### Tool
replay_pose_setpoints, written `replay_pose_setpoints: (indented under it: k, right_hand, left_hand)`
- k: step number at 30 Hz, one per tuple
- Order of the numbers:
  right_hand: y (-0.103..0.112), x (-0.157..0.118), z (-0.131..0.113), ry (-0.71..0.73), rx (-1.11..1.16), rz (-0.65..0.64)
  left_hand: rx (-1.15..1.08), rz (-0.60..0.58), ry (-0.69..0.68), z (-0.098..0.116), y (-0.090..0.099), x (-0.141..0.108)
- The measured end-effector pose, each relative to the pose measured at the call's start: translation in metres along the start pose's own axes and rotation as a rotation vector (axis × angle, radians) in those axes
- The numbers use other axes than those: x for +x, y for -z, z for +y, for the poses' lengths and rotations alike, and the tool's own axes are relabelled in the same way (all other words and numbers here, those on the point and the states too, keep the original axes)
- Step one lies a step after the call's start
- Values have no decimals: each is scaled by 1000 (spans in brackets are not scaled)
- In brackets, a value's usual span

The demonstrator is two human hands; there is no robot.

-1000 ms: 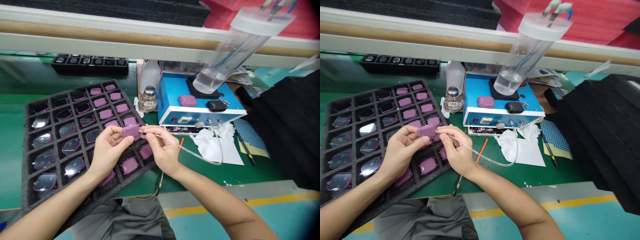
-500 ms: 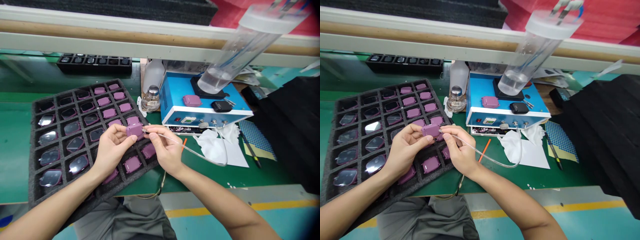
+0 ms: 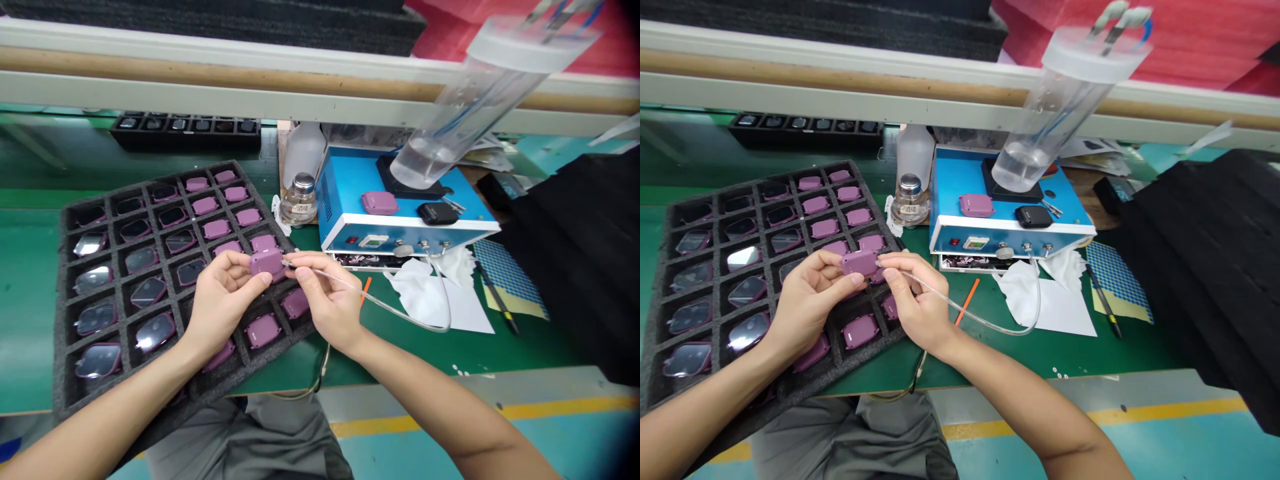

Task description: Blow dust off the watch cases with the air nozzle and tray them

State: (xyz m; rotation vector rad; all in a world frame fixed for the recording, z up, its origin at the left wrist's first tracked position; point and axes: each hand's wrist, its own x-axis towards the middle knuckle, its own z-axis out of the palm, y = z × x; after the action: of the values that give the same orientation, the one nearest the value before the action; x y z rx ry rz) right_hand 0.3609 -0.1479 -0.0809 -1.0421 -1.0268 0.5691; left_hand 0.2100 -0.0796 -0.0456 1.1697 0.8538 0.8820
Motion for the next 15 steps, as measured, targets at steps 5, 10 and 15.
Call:
replay_pose_setpoints:
  k: [5, 10, 15]
  right_hand:
    - [0, 1, 0, 13, 14, -4]
    - [-1, 0, 0, 24, 23, -6]
    - [0, -1, 0, 12, 43, -11]
  left_hand:
    - [-1, 0, 4, 0, 0, 1]
    - [-1, 6, 9, 1, 0, 1]
    - [1, 15, 14, 1, -1, 1]
